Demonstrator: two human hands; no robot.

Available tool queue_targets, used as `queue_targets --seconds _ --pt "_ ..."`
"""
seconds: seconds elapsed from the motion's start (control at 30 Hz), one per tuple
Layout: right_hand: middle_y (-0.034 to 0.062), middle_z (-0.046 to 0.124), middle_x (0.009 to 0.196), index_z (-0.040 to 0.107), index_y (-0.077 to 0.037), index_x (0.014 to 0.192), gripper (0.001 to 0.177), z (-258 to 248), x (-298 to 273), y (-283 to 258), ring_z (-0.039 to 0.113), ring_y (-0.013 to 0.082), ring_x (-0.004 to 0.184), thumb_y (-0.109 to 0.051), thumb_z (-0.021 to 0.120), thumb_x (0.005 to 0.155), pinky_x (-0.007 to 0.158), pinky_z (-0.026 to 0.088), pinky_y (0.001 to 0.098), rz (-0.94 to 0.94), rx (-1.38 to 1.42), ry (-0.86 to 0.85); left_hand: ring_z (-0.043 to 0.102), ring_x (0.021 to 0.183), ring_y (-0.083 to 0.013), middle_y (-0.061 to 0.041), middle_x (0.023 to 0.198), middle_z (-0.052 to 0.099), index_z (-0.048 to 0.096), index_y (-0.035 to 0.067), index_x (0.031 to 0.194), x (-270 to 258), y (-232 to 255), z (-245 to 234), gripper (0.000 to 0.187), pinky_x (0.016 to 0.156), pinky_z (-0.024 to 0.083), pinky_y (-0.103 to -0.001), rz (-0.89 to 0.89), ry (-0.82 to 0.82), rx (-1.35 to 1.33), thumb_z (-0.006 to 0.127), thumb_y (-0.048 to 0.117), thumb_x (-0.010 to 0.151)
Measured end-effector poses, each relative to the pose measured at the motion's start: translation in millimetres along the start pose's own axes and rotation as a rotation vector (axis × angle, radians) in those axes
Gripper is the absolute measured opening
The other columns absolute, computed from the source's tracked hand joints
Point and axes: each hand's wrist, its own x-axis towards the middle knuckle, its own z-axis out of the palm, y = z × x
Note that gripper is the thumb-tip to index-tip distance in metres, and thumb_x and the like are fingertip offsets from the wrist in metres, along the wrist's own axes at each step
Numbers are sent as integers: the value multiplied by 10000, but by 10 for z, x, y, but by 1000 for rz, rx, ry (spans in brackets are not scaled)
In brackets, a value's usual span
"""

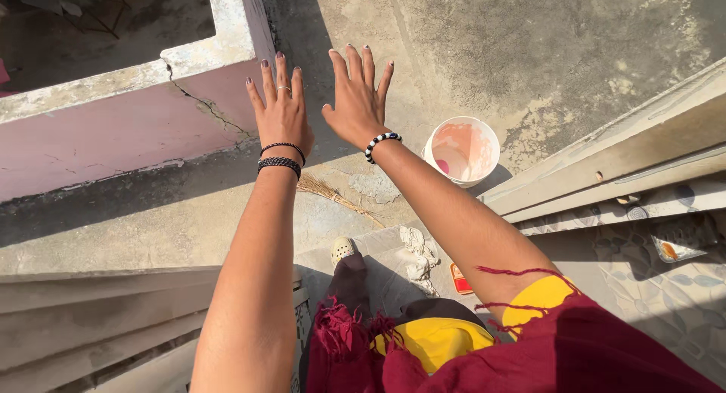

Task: The person picks up a white cloth from the floor, fills a pink mug with water from a bucket on a rooftop, then fills the mug from a faucet and pours water onto the floor of a bathroom with a squat toilet.

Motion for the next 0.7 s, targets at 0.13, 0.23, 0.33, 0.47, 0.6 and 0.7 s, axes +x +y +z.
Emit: queue_targets --seconds 0.13,0.23,0.33,0.47,0.6,0.7 --pt "153 271 1609 313 -118 1536 923 218 455 -178 98 375 1543 -243 810 770 1203 -3 708 103 25 38 121 1569 -373 -146 1724 129 353 131 1604 548 -381 202 841 1218 123 -616 140 22 17 703 165 840" --pt "157 267 1612 312 -113 1541 917 293 722 -160 105 376 1544 -227 810 779 1204 9 708 130 38 74 132 1559 -369 -147 1719 131 356 127 1615 1027 -632 327 857 1224 123 -616 205 18 89 704 168 833" --pt "160 266 1612 307 -108 1546 913 361 867 -79 111 374 1545 -221 806 789 1214 19 708 147 20 91 139 1575 -394 -168 1739 138 365 82 1637 1343 -724 436 858 1232 127 -613 220 40 7 697 154 849" --pt "168 258 1614 300 -102 1554 910 407 1003 112 105 384 1544 -204 801 801 1205 42 703 159 -4 95 138 1568 -387 -146 1729 149 358 104 1628 1576 -509 614 813 1225 121 -614 270 93 41 684 180 887" --pt "161 262 1616 315 -121 1550 908 457 1035 513 114 378 1545 -198 807 790 1224 84 652 188 18 76 136 1547 -367 -122 1705 156 339 120 1604 1718 -29 766 802 1212 112 -623 360 12 50 667 192 876" --pt "173 264 1615 319 -115 1555 903 376 970 1051 124 398 1541 -196 810 802 1217 141 611 182 36 37 144 1553 -359 -119 1701 190 349 122 1603 1875 374 824 758 1216 110 -630 445 31 -11 628 147 898"
